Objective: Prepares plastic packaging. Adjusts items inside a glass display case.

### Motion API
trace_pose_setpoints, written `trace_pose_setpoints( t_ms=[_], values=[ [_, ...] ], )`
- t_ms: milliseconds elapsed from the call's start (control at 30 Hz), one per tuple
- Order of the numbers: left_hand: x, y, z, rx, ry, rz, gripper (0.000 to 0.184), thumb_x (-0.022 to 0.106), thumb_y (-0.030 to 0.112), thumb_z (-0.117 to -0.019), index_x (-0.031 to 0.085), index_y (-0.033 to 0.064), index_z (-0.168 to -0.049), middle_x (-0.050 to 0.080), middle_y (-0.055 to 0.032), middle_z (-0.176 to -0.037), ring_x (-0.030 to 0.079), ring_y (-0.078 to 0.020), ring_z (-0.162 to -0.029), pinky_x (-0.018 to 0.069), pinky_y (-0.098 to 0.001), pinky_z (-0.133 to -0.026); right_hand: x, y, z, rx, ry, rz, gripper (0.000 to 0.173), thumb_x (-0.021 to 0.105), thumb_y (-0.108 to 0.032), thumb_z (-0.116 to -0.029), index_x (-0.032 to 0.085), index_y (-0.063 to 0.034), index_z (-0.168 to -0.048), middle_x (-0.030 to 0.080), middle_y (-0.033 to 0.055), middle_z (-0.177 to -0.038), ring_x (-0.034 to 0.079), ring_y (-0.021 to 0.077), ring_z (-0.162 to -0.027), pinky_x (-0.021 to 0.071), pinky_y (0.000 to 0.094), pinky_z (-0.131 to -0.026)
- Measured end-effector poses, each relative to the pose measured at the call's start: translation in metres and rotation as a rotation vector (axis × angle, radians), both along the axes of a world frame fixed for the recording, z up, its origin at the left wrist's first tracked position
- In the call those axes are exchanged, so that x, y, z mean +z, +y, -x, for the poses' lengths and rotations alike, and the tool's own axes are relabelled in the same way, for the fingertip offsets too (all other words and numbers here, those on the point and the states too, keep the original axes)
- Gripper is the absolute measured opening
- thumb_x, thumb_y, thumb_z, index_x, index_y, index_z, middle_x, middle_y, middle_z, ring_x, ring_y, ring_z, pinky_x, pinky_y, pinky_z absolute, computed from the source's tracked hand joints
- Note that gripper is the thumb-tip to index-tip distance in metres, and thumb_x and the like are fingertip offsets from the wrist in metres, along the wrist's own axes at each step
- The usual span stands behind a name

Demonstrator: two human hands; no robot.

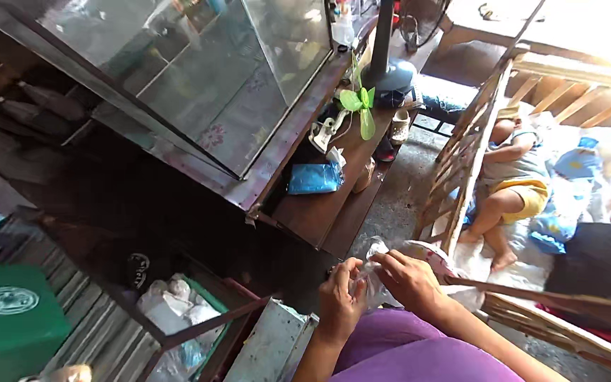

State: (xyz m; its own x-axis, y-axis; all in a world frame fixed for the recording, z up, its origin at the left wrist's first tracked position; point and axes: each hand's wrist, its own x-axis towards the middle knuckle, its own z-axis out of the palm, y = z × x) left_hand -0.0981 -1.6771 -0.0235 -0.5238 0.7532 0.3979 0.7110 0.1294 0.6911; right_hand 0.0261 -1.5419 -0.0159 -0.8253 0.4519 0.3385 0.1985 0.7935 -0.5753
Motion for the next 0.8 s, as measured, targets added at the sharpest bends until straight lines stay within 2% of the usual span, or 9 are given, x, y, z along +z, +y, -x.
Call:
trace_pose_setpoints(
  t_ms=[167, 267, 333, 367, 433, 500, 600, 667, 800],
  values=[
    [0.003, -0.001, 0.084, 0.005, -0.065, 0.006, 0.025, 0.059, 0.018, -0.0998, 0.076, 0.0006, -0.099, 0.073, -0.0068, -0.085, 0.07, -0.0105, -0.074, 0.0599, -0.0251, -0.071, 0.006, 0.01, 0.091, 0.158, -0.069, -0.007, 0.023, 0.052, -0.019, -0.1031, 0.072, -0.0082, -0.098, 0.069, 0.0077, -0.081, 0.069, 0.0222, -0.064, 0.0563, 0.0394, -0.052],
    [0.014, -0.015, 0.123, -0.101, -0.769, -0.164, 0.022, 0.053, 0.011, -0.1042, 0.072, -0.0017, -0.106, 0.076, -0.0039, -0.094, 0.073, -0.0085, -0.085, 0.0619, -0.0279, -0.082, 0.025, 0.014, 0.137, 0.319, -0.116, 0.207, 0.025, 0.051, -0.02, -0.1049, 0.071, -0.0045, -0.101, 0.069, 0.0099, -0.079, 0.069, 0.0228, -0.067, 0.0571, 0.0418, -0.059],
    [0.015, -0.028, 0.144, -0.168, -1.152, -0.237, 0.024, 0.054, 0.023, -0.1064, 0.074, 0.0103, -0.104, 0.075, 0.0026, -0.09, 0.071, -0.0062, -0.08, 0.0605, -0.0262, -0.077, 0.037, 0.016, 0.162, 0.413, -0.172, 0.342, 0.025, 0.052, -0.022, -0.1051, 0.068, -0.0026, -0.106, 0.063, 0.0089, -0.069, 0.063, 0.0204, -0.06, 0.0534, 0.0395, -0.058],
    [0.013, -0.034, 0.153, -0.189, -1.196, -0.237, 0.025, 0.053, 0.028, -0.1069, 0.073, 0.0134, -0.1, 0.073, 0.0053, -0.084, 0.068, -0.0037, -0.073, 0.0587, -0.0231, -0.07, 0.041, 0.016, 0.174, 0.459, -0.213, 0.369, 0.027, 0.054, -0.025, -0.1046, 0.066, -0.0019, -0.11, 0.059, 0.0077, -0.065, 0.059, 0.02, -0.056, 0.0516, 0.0395, -0.055],
    [0.011, -0.044, 0.164, -0.2, -1.08, -0.195, 0.028, 0.048, 0.026, -0.1083, 0.068, 0.0116, -0.096, 0.066, 0.0088, -0.076, 0.062, 0.0009, -0.064, 0.0536, -0.0179, -0.059, 0.05, 0.017, 0.193, 0.566, -0.339, 0.365, 0.032, 0.056, -0.032, -0.1037, 0.063, -0.0013, -0.108, 0.058, 0.0087, -0.065, 0.059, 0.0234, -0.057, 0.0515, 0.0436, -0.055],
    [0.013, -0.052, 0.173, -0.214, -0.893, -0.156, 0.031, 0.047, 0.027, -0.1088, 0.066, 0.0065, -0.094, 0.064, 0.0084, -0.074, 0.058, 0.0044, -0.062, 0.0502, -0.0144, -0.057, 0.059, 0.021, 0.209, 0.75, -0.456, 0.407, 0.035, 0.057, -0.033, -0.1037, 0.063, 0.0009, -0.096, 0.059, 0.012, -0.067, 0.061, 0.0253, -0.061, 0.0507, 0.0454, -0.058],
    [0.019, -0.063, 0.185, -0.262, -0.624, -0.143, 0.04, 0.047, 0.03, -0.1092, 0.065, -0.0008, -0.091, 0.061, -0.0015, -0.078, 0.057, 0.0009, -0.071, 0.0493, -0.015, -0.066, 0.068, 0.024, 0.226, 1.056, -0.457, 0.605, 0.037, 0.059, -0.026, -0.1034, 0.063, 0.0029, -0.08, 0.051, 0.0067, -0.06, 0.049, 0.0133, -0.054, 0.0407, 0.0316, -0.052],
    [0.026, -0.071, 0.191, -0.294, -0.515, -0.137, 0.042, 0.046, 0.035, -0.1094, 0.06, 0.003, -0.085, 0.053, -0.0013, -0.068, 0.05, -0.0004, -0.062, 0.0432, -0.0147, -0.059, 0.073, 0.023, 0.232, 1.163, -0.423, 0.778, 0.037, 0.055, -0.022, -0.105, 0.059, -0.0006, -0.075, 0.044, -0.0012, -0.057, 0.042, 0.0035, -0.052, 0.0325, 0.0224, -0.049],
    [0.036, -0.087, 0.184, -0.387, -0.449, -0.218, 0.045, 0.043, 0.034, -0.1109, 0.052, 0.0054, -0.078, 0.044, -0.0035, -0.059, 0.046, -0.0051, -0.052, 0.0391, -0.0162, -0.051, 0.075, 0.016, 0.227, 1.268, -0.404, 0.97, 0.034, 0.053, -0.013, -0.1045, 0.055, -0.0037, -0.071, 0.042, -0.004, -0.057, 0.038, 0.0003, -0.051, 0.0283, 0.0195, -0.049]
  ],
)
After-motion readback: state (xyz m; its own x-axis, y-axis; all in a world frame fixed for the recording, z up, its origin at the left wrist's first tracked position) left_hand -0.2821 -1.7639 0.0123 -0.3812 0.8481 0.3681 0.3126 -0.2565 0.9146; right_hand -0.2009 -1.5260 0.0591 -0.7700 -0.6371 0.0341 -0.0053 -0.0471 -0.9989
